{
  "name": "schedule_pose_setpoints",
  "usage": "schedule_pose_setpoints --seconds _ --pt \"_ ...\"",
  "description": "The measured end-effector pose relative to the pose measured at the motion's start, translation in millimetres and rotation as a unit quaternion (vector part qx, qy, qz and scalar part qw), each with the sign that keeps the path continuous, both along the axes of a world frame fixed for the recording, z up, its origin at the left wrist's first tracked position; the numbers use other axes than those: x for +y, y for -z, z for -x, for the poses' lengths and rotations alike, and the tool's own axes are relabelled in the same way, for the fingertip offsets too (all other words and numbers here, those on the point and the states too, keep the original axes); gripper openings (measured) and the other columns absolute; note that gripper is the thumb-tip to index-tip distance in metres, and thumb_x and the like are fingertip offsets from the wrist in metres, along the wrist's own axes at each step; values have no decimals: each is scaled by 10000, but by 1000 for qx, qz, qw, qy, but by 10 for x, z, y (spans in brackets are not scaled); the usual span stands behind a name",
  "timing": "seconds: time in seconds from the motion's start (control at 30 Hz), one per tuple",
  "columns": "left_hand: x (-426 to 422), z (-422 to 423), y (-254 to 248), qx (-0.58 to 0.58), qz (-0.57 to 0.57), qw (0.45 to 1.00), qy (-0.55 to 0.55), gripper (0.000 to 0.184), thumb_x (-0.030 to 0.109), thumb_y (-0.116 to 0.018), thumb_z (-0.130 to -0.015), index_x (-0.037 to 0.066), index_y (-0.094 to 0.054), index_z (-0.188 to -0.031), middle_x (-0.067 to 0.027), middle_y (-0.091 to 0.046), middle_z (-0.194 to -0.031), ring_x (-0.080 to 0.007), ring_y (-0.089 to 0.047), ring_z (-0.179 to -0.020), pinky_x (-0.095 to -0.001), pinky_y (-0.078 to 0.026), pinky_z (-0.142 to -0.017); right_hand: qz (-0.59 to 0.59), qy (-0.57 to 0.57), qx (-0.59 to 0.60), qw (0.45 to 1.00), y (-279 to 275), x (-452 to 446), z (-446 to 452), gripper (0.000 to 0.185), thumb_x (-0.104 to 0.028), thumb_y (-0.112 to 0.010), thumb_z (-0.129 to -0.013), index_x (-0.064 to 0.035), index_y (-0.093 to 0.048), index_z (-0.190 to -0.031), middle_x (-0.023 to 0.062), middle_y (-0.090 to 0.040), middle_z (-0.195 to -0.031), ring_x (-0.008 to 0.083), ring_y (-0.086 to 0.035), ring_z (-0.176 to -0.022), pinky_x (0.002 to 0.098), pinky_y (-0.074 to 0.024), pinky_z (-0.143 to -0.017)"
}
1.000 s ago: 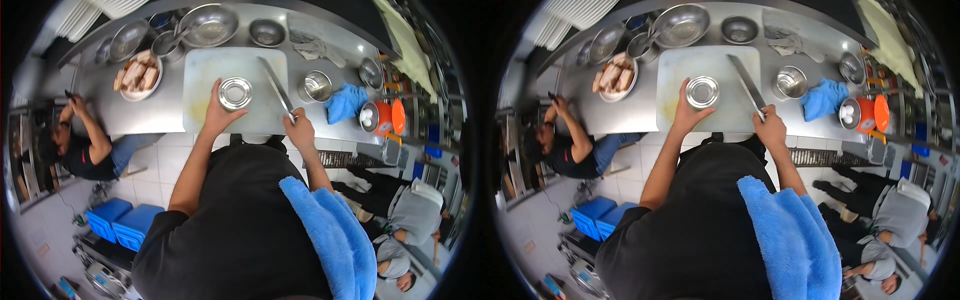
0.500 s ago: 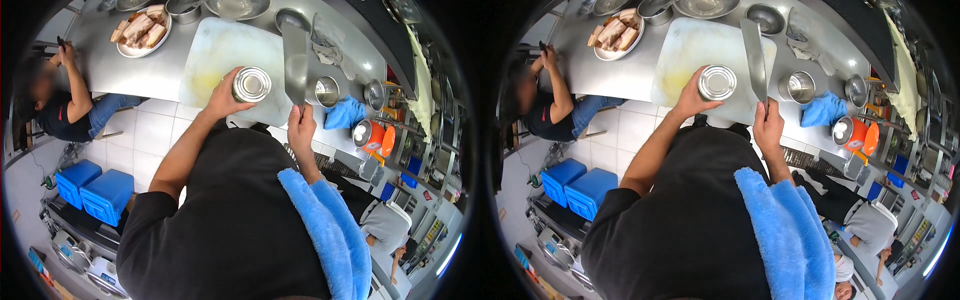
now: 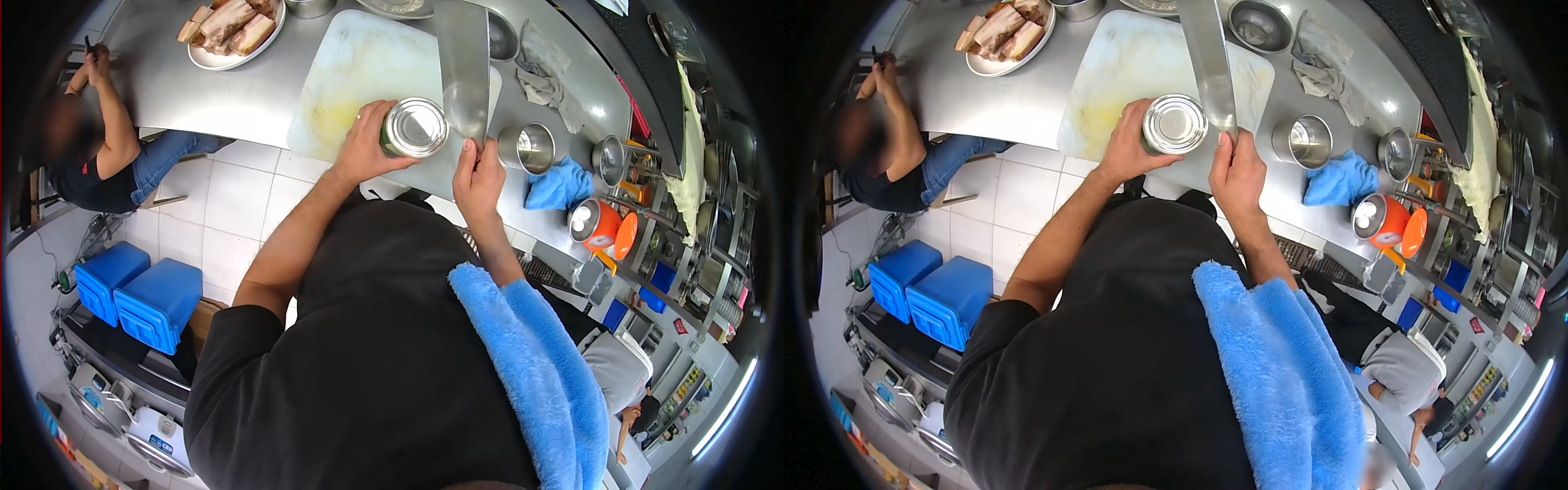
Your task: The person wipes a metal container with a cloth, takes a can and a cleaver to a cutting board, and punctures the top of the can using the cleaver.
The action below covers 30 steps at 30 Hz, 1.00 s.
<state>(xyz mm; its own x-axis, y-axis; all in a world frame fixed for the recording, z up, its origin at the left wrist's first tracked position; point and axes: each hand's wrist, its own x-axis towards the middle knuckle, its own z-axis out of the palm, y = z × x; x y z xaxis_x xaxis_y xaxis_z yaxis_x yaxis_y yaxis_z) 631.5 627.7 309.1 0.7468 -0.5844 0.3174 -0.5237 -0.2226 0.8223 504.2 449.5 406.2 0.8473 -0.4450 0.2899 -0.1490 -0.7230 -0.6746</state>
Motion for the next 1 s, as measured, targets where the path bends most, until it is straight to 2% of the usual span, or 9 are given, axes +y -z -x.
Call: schedule_pose_setpoints --seconds 0.1,0.3,0.4,0.5,0.7,0.9,1.0 --pt "-11 5 10 -2 6 1000 -6 1066 419 -1000 -628 14 -480 -1466 -203 -538 -1434 -405 -514 -1355 -500 -460 -1127 28 -9 -3 1000 -11 -46 -17 148 -108 -620 -1051 31 -592 -1092 193 -675 -797 367 -680 -647 426 -517 -583" --pt "-8 -2 -6 -3 3 1000 -2 1072 412 -1003 -622 13 -482 -1469 -203 -547 -1425 -403 -525 -1345 -499 -470 -1116 9 1 -28 1000 -169 19 -15 140 -111 -618 -1052 24 -587 -1073 182 -683 -802 366 -685 -657 425 -519 -585" --pt "-16 -6 -12 -8 7 1000 -2 1063 409 -1006 -618 14 -492 -1460 -204 -552 -1419 -401 -527 -1343 -496 -472 -1115 32 -1 7 999 -12 0 -30 137 -116 -616 -1054 18 -585 -1063 171 -688 -804 351 -688 -651 426 -518 -579" --pt "-12 -4 3 -5 8 1000 -4 1053 409 -1007 -615 13 -502 -1450 -206 -554 -1416 -398 -530 -1342 -492 -474 -1113 31 -8 -12 999 -37 -18 -48 138 -121 -616 -1056 13 -587 -1068 163 -690 -804 337 -692 -644 424 -521 -578" --pt "-14 0 15 -4 -5 1000 -6 1051 417 -1006 -614 7 -506 -1443 -209 -550 -1423 -396 -532 -1344 -490 -476 -1112 14 15 -31 999 -199 19 -37 141 -128 -616 -1057 10 -593 -1066 165 -686 -794 344 -693 -646 417 -529 -587" --pt "-15 -6 16 -5 -4 1000 -2 1059 425 -1005 -612 10 -503 -1447 -211 -538 -1441 -394 -524 -1355 -490 -469 -1124 26 5 -2 1000 45 16 -24 143 -125 -621 -1055 13 -595 -1080 166 -685 -799 345 -692 -651 426 -533 -596" --pt "-21 -2 28 0 -7 1000 -4 1056 424 -1007 -609 15 -506 -1444 -211 -543 -1436 -394 -518 -1361 -495 -467 -1123 9 0 3 1000 -54 31 -42 151 -122 -621 -1053 19 -599 -1103 174 -688 -806 359 -695 -667 429 -537 -604"
